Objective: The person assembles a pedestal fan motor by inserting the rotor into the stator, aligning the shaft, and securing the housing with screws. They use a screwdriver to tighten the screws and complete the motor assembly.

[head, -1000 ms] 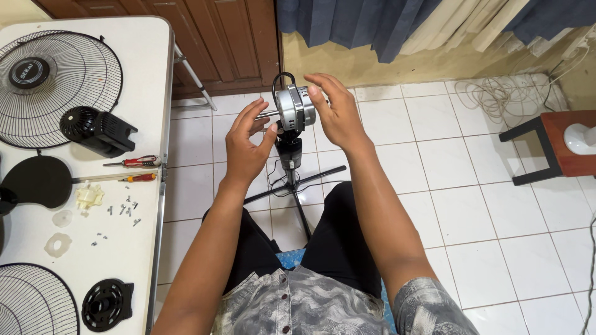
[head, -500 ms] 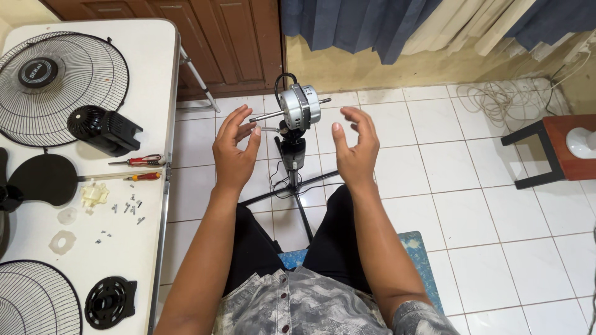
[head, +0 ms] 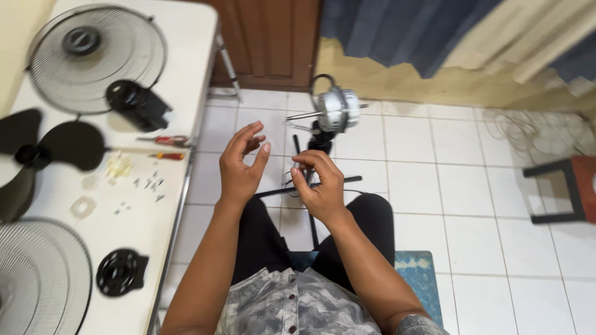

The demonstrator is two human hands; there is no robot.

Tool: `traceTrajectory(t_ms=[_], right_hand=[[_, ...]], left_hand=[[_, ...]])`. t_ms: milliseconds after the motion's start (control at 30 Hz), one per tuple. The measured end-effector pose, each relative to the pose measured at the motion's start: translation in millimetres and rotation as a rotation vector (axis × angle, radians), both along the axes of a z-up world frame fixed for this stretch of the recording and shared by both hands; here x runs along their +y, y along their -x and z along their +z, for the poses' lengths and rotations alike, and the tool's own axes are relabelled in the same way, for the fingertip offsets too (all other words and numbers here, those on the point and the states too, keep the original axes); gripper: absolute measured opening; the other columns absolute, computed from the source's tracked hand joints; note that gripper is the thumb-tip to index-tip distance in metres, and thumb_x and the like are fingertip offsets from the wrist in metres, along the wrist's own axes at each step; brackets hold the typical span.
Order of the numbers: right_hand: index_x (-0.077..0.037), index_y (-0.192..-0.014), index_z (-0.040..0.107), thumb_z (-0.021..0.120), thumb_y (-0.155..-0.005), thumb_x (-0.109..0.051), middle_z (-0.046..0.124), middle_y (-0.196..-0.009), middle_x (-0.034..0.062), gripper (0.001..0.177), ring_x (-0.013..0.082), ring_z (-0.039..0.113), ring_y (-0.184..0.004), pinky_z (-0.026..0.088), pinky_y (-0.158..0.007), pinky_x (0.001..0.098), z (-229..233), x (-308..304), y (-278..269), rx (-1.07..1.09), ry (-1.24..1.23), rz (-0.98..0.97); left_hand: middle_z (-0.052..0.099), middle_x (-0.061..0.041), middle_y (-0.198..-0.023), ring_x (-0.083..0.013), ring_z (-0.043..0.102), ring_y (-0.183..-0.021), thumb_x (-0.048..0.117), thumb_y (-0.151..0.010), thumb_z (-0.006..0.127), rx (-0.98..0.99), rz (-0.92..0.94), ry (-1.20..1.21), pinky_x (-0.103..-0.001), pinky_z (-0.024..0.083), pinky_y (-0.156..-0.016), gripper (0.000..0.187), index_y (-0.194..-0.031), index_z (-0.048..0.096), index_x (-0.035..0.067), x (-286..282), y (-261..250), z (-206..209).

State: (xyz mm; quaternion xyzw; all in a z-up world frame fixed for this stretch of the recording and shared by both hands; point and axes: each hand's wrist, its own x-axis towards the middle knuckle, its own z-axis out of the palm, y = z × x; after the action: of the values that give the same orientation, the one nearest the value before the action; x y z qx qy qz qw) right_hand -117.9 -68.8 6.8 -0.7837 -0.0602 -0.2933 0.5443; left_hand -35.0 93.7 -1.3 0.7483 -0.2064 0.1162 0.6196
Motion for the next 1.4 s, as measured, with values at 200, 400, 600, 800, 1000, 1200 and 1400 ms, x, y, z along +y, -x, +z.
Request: traceTrajectory(t_ms=[200, 400, 600, 800, 1000, 1200, 1400], right_hand=[[-0.002, -0.110, 0.069, 0.072, -0.093, -0.003, 0.072, -0.106, 0.0104, 0.016, 0.0148, 0.069, -0.083, 0.056, -0.078, 0.0279, -8, 57, -25, 0.027, 0.020, 0.216], [-0.003, -0.110, 0.070, 0.072, -0.093, -0.006, 0.074, -0.104, 0.0086, 0.018, 0.0153, 0.068, -0.082, 0.055, -0.076, 0.0289, -28, 123, -52, 0.110, 0.055, 0.416], [-0.003, -0.111, 0.073, 0.073, -0.090, -0.011, 0.074, -0.093, 0.0081, 0.023, 0.0147, 0.064, -0.068, 0.054, -0.069, 0.0293, -67, 180, -81, 0.313, 0.097, 0.509], [-0.003, -0.112, 0.072, 0.070, -0.093, -0.011, 0.074, -0.091, 0.0058, 0.021, 0.0109, 0.063, -0.065, 0.054, -0.062, 0.0271, -110, 216, -105, 0.493, 0.034, 0.558], [-0.004, -0.112, 0.072, 0.070, -0.092, -0.011, 0.075, -0.091, 0.0061, 0.021, 0.0113, 0.064, -0.063, 0.054, -0.059, 0.0282, -136, 241, -123, 0.602, 0.058, 0.505], [-0.005, -0.112, 0.072, 0.070, -0.092, -0.011, 0.075, -0.092, 0.0070, 0.021, 0.0141, 0.067, -0.066, 0.056, -0.061, 0.0295, -138, 262, -139, 0.597, 0.089, 0.522], [-0.005, -0.111, 0.072, 0.071, -0.091, -0.011, 0.075, -0.095, 0.0069, 0.020, 0.0142, 0.068, -0.069, 0.057, -0.064, 0.0293, -137, 269, -152, 0.594, 0.114, 0.498]], left_hand=[[0.069, -0.011, -0.130, -0.0214, 0.074, -0.109, 0.008, -0.096, 0.072, 0.075, 0.180, 0.020, -0.032, 0.060, -0.096, 0.032, -0.128, 0.068, 0.003, 68, 24, -20], [0.072, -0.011, -0.125, -0.0204, 0.074, -0.106, 0.009, -0.094, 0.072, 0.182, 0.362, -0.006, -0.032, 0.060, -0.093, 0.030, -0.123, 0.070, 0.003, 132, 43, -52], [0.075, -0.012, -0.115, -0.0193, 0.075, -0.106, 0.011, -0.093, 0.073, 0.305, 0.522, -0.054, -0.031, 0.059, -0.093, 0.027, -0.118, 0.071, 0.003, 189, 56, -92], [0.078, -0.010, -0.107, -0.0180, 0.076, -0.093, 0.012, -0.092, 0.073, 0.474, 0.707, -0.191, -0.030, 0.059, -0.082, 0.026, -0.118, 0.073, 0.005, 249, 60, -118], [0.074, -0.010, -0.101, -0.0195, 0.073, -0.077, 0.010, -0.091, 0.073, 0.354, 0.705, -0.320, -0.033, 0.057, -0.068, 0.021, -0.112, 0.074, 0.006, 282, 21, -138], [0.072, -0.005, -0.096, -0.0257, 0.068, -0.085, 0.021, -0.089, 0.075, 0.362, 0.726, -0.652, -0.041, 0.055, -0.072, 0.022, -0.110, 0.076, 0.014, 288, -26, -153], [0.071, -0.006, -0.101, -0.0280, 0.069, -0.091, 0.023, -0.088, 0.075, 0.476, 0.766, -0.723, -0.044, 0.056, -0.077, 0.027, -0.112, 0.074, 0.013, 302, -56, -171]])
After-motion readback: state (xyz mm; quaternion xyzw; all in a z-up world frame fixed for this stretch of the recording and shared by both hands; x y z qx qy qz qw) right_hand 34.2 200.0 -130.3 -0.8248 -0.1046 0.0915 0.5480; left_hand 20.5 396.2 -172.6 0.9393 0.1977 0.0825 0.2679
